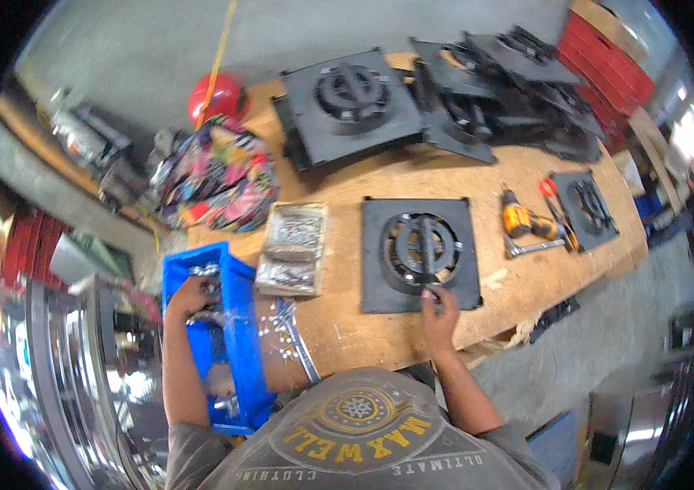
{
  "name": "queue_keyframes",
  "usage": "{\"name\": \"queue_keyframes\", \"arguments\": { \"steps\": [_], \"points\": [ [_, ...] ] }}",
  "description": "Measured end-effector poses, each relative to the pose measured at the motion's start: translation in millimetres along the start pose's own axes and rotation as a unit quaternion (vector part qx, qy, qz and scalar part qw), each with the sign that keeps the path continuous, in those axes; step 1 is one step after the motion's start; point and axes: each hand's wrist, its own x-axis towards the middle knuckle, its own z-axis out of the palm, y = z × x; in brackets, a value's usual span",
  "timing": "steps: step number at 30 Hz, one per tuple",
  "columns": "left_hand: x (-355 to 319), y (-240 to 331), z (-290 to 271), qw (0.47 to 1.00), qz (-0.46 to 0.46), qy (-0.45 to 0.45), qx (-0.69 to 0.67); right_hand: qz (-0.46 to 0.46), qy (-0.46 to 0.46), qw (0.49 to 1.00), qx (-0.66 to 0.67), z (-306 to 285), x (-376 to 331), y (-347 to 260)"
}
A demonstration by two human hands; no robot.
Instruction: The person assembles black plastic fan housings on a wooden workbench. They repeatedly pick up housings, insert small metal fasteners by hand, and place the completed units into a blue bin. Tools including a drill and wrench are visible on the table but not used during the clip.
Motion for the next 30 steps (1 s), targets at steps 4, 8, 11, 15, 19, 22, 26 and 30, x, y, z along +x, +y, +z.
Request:
{"name": "queue_keyframes", "arguments": {
  "steps": [4, 8, 11, 15, 19, 22, 26, 30],
  "points": [
    [-24.6, 31.6, -18.3, 0.985, 0.007, 0.167, -0.043, -0.199, 0.0, 0.977, -0.082, 0.0, 9.2, -13.0],
    [-62.8, 112.0, -19.2, 0.949, 0.086, 0.266, -0.148, -0.233, -0.065, 0.952, -0.189, 5.7, 38.5, -9.5],
    [-75.5, 188.2, 7.9, 0.937, 0.096, 0.239, -0.235, -0.295, -0.073, 0.935, -0.182, 9.2, 65.7, 9.3],
    [-76.4, 270.5, 72.9, 0.94, 0.124, 0.104, -0.301, -0.307, -0.12, 0.931, -0.154, -6.3, 83.5, 32.3],
    [-74.4, 326.6, 136.4, 0.955, 0.154, 0.044, -0.25, -0.255, -0.138, 0.947, -0.137, -52.1, 125.4, 54.9],
    [-68.5, 358.5, 172.0, 0.952, 0.19, -0.01, -0.241, -0.199, -0.149, 0.966, -0.072, -81.8, 144.6, 68.5],
    [-34.7, 406.3, 205.0, 0.945, 0.247, -0.015, -0.214, -0.097, -0.152, 0.983, 0.032, -97.0, 143.9, 77.0],
    [6.0, 450.8, 242.5, 0.899, 0.183, -0.137, -0.374, 0.049, -0.073, 0.992, 0.091, -119.6, 129.4, 84.5]
  ]
}}
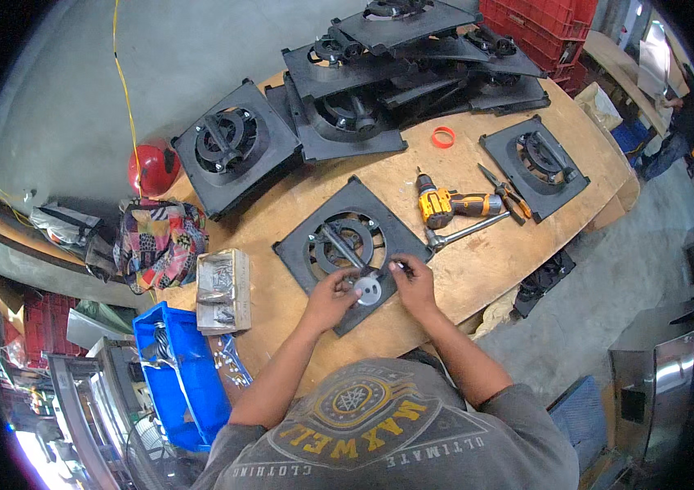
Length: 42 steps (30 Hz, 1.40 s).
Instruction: The person assembles black plastic fan housings on a wooden workbench. They repeatedly pick up housings, insert small metal fasteners by hand, and place the completed units into a blue bin. Tools including a drill and wrench are visible on the table but not used during the clip.
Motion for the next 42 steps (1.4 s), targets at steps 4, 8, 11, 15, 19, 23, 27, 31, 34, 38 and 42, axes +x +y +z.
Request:
{"name": "queue_keyframes", "arguments": {
  "steps": [4, 8, 11, 15, 19, 23, 27, 31, 34, 38, 42],
  "points": [
    [15.5, -9.4, 29.2, 0.997, -0.052, 0.051, -0.021, 0.054, -0.079, 0.995, -0.013, -35.2, -25.3, 4.7],
    [5.2, -10.4, 40.9, 0.989, -0.091, 0.083, -0.076, 0.036, -0.17, 0.984, -0.032, -45.7, -37.9, 10.0],
    [0.1, -13.6, 43.9, 0.978, -0.17, 0.02, -0.122, 0.053, -0.174, 0.983, -0.013, -38.8, -41.2, 10.6],
    [4.2, -28.0, 38.0, 0.958, -0.198, 0.01, -0.208, 0.047, -0.175, 0.983, 0.016, -31.5, -42.1, 4.1],
    [8.8, -47.4, 31.2, 0.926, -0.223, -0.013, -0.304, 0.111, -0.174, 0.978, -0.004, -22.2, -40.1, -4.6],
    [16.7, -50.8, 31.6, 0.886, -0.235, 0.01, -0.401, 0.091, -0.133, 0.987, -0.026, -6.4, -26.1, -7.3],
    [13.3, -48.0, 33.9, 0.854, -0.195, -0.007, -0.482, 0.108, -0.121, 0.984, -0.078, -1.0, -21.6, -5.3],
    [14.4, -49.7, 27.8, 0.878, -0.185, -0.055, -0.438, 0.095, -0.104, 0.988, -0.057, 1.8, -26.1, -0.6],
    [21.1, -48.6, 25.3, 0.909, -0.181, -0.089, -0.364, 0.082, -0.085, 0.992, -0.036, 4.1, -30.1, 4.1],
    [31.4, -35.8, 31.6, 0.934, -0.181, -0.046, -0.305, 0.094, -0.098, 0.99, -0.025, 3.9, -29.7, 8.7],
    [29.3, -20.1, 41.9, 0.956, -0.15, 0.017, -0.252, 0.043, -0.098, 0.991, -0.074, 0.1, -28.3, 5.8]
  ]
}}
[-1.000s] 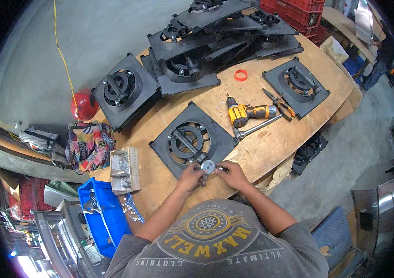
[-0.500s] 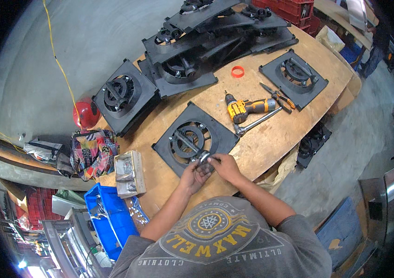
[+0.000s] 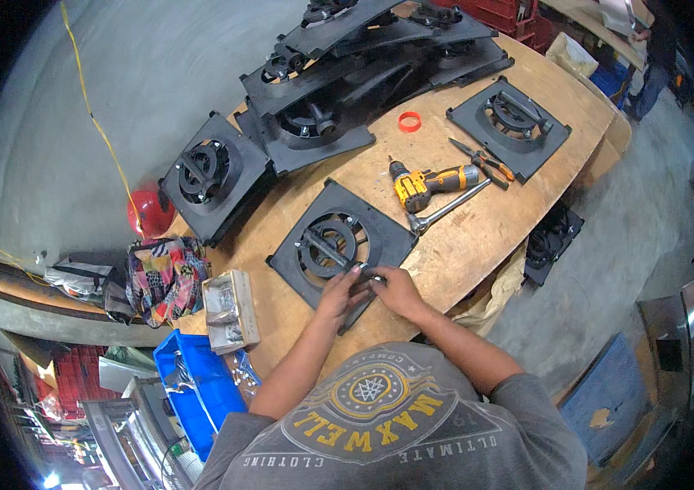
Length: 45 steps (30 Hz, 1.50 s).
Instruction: The person assembles black plastic fan housings on a wooden workbench. They repeatedly pick up housings, insert small metal fasteners by hand, and place the completed units into a blue bin. Tools including a drill and wrench are visible on the table but not used during the clip.
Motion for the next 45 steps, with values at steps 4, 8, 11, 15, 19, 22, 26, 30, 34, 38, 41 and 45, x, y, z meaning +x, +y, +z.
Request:
{"name": "queue_keyframes", "arguments": {
  "steps": [4, 8, 11, 15, 19, 22, 26, 30, 34, 38, 41, 45],
  "points": [
    [3.4, 5.4, 9.7, 0.99, -0.023, 0.072, 0.122, 0.012, -0.009, 0.999, 0.033, -0.8, -3.1, -8.3],
    [16.3, 8.8, -0.8, 0.977, -0.054, 0.059, 0.196, 0.039, 0.012, 0.998, 0.041, 6.6, -2.8, -13.1],
    [23.6, 4.1, -10.2, 0.984, -0.042, 0.043, 0.169, 0.013, 0.023, 0.999, 0.047, 10.8, -2.9, -10.6],
    [24.0, 0.4, -16.5, 0.992, -0.03, 0.021, 0.122, -0.089, 0.057, 0.994, 0.019, 12.3, -5.4, -4.5],
    [18.2, 2.3, -15.8, 0.995, -0.024, 0.003, 0.1, -0.094, 0.068, 0.993, -0.015, 12.8, -8.4, -1.9],
    [16.2, 4.6, -15.9, 0.996, -0.02, -0.022, 0.085, -0.099, 0.068, 0.992, -0.023, 14.5, -7.6, -1.5],
    [17.7, 6.4, -20.2, 0.995, -0.029, -0.021, 0.091, -0.105, 0.078, 0.991, -0.039, 17.0, -7.1, -1.6],
    [16.8, 5.3, -23.0, 0.997, -0.017, -0.055, 0.06, -0.001, 0.066, 0.995, 0.078, 19.2, -7.9, -5.3],
    [15.2, 3.2, -18.0, 0.998, -0.012, -0.015, 0.062, 0.035, 0.075, 0.992, 0.094, 20.5, -7.4, -10.2],
    [14.5, 3.0, -12.1, 0.995, 0.002, 0.015, 0.101, -0.016, 0.059, 0.998, 0.017, 19.8, -8.3, -8.4],
    [14.0, 2.3, -8.5, 0.992, 0.007, 0.04, 0.119, -0.054, 0.044, 0.996, -0.05, 19.6, -10.5, -3.2],
    [13.3, 1.3, -3.6, 0.992, 0.012, 0.055, 0.109, -0.082, 0.033, 0.991, -0.105, 20.1, -11.1, 1.6]
  ]
}}
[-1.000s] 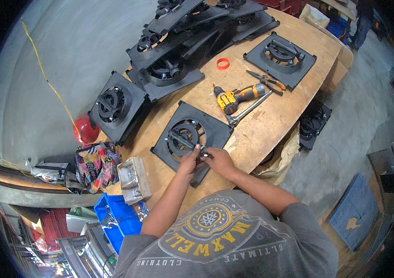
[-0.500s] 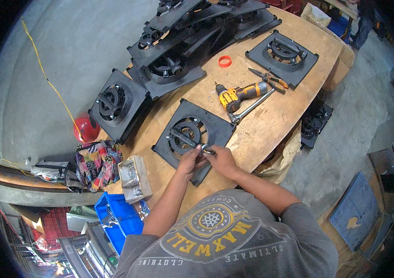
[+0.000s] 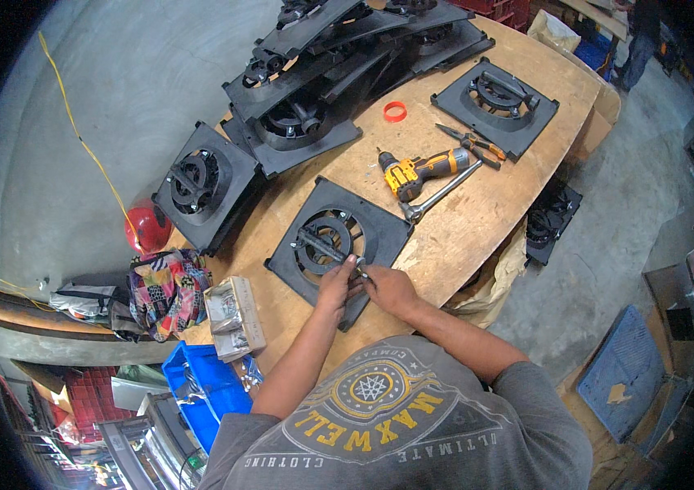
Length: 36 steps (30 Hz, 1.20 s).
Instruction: The person assembles black plastic fan housings on a wooden workbench. They repeatedly pick up housings, insert small metal fasteners by hand, and place the completed units into a blue bin. Tools including a drill and wrench are visible on the table but not used during the clip.
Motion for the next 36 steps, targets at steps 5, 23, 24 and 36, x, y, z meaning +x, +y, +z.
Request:
{"name": "queue_keyframes", "arguments": {
  "steps": [5, 23, 24, 36],
  "points": [
    [-4.1, -0.9, 4.0, 1.0, 0.025, 0.001, -0.01, 0.011, 0.033, 0.998, 0.052, 1.3, -0.3, -1.3],
    [2.3, -7.7, -3.7, 0.999, 0.041, -0.012, 0.016, 0.06, 0.01, 0.998, 0.004, -7.7, 1.6, -8.5],
    [1.9, -7.5, -3.3, 0.999, 0.041, -0.013, 0.013, 0.034, 0.024, 0.999, -0.014, -5.0, 3.1, -5.9],
    [-0.6, -3.9, -3.1, 0.999, 0.04, -0.015, 0.029, -0.003, 0.031, 0.999, -0.043, -7.2, 8.9, -7.6]
  ]
}}
